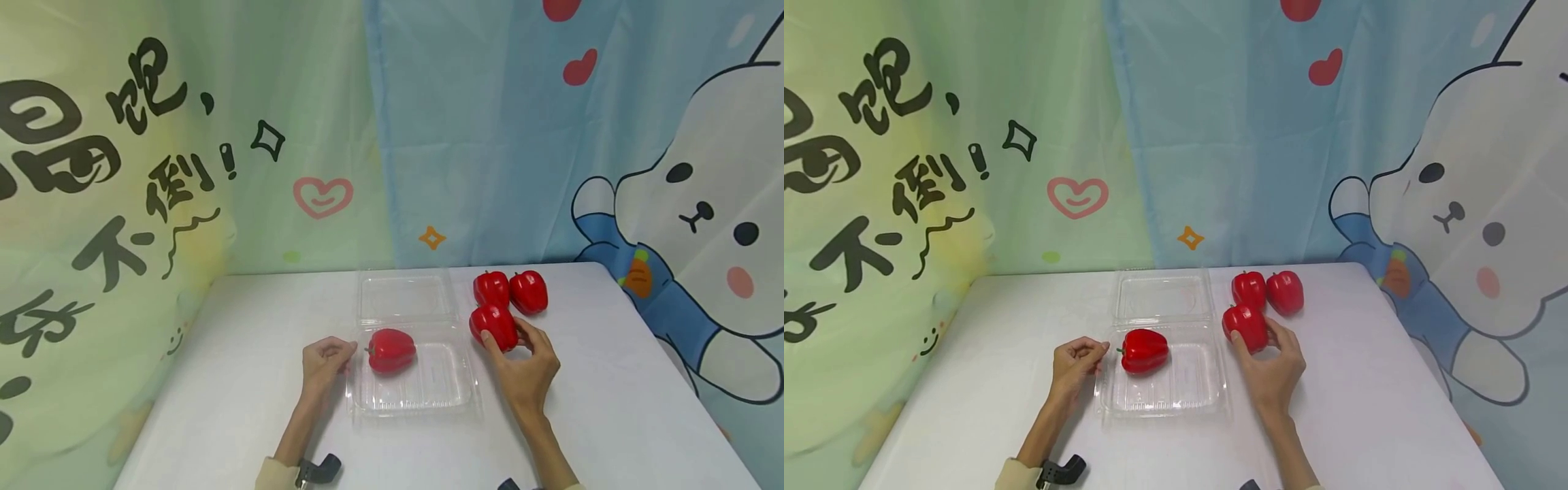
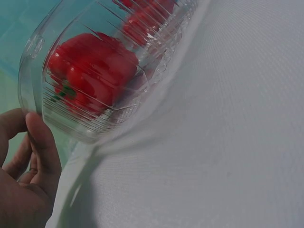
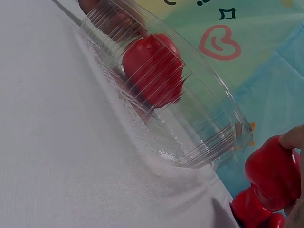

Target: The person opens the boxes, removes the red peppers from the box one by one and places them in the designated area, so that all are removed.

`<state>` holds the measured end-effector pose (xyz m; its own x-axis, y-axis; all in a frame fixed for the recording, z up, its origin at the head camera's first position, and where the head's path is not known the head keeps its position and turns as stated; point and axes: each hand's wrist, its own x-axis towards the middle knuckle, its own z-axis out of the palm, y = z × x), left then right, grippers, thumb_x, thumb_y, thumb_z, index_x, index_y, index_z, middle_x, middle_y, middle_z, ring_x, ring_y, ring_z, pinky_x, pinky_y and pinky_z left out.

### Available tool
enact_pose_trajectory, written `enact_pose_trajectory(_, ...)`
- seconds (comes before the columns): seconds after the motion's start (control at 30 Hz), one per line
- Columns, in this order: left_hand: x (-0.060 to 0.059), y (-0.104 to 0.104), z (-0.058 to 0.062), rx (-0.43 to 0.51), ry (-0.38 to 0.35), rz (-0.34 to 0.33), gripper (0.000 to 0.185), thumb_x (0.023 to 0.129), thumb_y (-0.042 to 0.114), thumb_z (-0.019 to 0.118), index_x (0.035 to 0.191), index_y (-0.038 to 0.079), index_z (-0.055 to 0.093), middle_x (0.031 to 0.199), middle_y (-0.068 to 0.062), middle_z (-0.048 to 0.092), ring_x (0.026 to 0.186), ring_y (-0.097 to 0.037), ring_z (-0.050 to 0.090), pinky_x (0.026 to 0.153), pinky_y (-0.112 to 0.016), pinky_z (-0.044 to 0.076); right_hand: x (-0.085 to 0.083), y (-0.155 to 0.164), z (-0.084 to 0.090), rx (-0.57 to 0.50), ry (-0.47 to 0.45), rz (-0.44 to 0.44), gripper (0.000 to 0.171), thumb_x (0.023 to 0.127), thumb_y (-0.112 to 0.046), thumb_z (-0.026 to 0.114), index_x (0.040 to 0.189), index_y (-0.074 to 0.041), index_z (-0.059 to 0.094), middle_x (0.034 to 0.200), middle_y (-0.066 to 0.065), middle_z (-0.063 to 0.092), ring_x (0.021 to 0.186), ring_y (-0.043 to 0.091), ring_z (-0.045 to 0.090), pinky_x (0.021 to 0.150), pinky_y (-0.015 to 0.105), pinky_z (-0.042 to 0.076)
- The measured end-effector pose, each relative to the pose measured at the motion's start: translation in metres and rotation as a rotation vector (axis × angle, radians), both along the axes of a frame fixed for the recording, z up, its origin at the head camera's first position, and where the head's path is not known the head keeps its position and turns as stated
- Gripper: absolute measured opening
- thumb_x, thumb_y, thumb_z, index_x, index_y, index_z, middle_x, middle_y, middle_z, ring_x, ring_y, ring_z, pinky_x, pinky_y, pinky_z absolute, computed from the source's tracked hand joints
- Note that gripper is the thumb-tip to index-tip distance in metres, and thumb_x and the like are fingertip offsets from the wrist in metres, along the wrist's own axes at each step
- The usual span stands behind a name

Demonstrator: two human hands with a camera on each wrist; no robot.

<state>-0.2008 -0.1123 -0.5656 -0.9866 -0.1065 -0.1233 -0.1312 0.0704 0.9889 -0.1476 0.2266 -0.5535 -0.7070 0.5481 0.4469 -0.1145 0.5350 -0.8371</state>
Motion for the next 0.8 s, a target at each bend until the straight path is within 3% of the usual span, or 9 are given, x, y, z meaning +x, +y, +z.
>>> enact_pose_trajectory(0.2,-0.0004,0.0000,-0.0002,-0.007,-0.004,0.000,0.017,0.095,0.013,0.083,0.090,-0.001,0.075,0.070,-0.008,0.073,0.061,-0.010,0.064,0.059,-0.020,0.055,-0.0003,0.0000,-0.0027,-0.026,-0.026,-0.031,0.064,0.083,-0.019,0.095,0.141,-0.006,0.071,0.133,0.016,0.075,0.104,0.001,0.060,0.095,0.011,0.049)
enact_pose_trajectory(0.37,-0.0007,-0.0004,-0.0015,0.027,0.003,0.002,0.014,0.094,0.009,0.082,0.089,-0.001,0.075,0.067,-0.007,0.072,0.058,-0.010,0.062,0.057,-0.020,0.054,0.0002,0.0002,-0.0052,-0.060,-0.051,-0.062,0.062,0.084,-0.021,0.094,0.140,-0.006,0.071,0.133,0.015,0.075,0.103,0.003,0.059,0.093,0.015,0.050)
enact_pose_trajectory(0.63,0.0000,0.0001,-0.0023,0.026,0.003,0.003,0.014,0.094,0.009,0.082,0.088,-0.002,0.075,0.069,-0.010,0.073,0.059,-0.011,0.064,0.057,-0.020,0.055,0.0041,-0.0001,-0.0051,-0.086,-0.127,-0.109,0.063,0.087,-0.027,0.093,0.141,-0.005,0.070,0.135,0.017,0.074,0.110,0.027,0.070,0.090,0.003,0.045)
enact_pose_trajectory(0.73,-0.0004,0.0001,-0.0020,0.039,0.008,0.003,0.013,0.094,0.008,0.082,0.088,-0.002,0.075,0.070,-0.011,0.073,0.059,-0.011,0.064,0.057,-0.020,0.055,0.0048,-0.0004,-0.0038,-0.087,-0.156,-0.131,0.063,0.087,-0.030,0.092,0.141,-0.006,0.070,0.136,0.016,0.074,0.112,0.030,0.071,0.096,0.017,0.054)
enact_pose_trajectory(0.8,-0.0005,-0.0002,-0.0016,0.047,0.010,0.004,0.013,0.093,0.007,0.082,0.088,-0.002,0.075,0.070,-0.011,0.073,0.059,-0.011,0.064,0.056,-0.020,0.055,0.0043,-0.0004,-0.0037,-0.088,-0.166,-0.137,0.064,0.088,-0.030,0.092,0.142,-0.006,0.069,0.137,0.016,0.074,0.112,0.029,0.070,0.101,0.032,0.060)
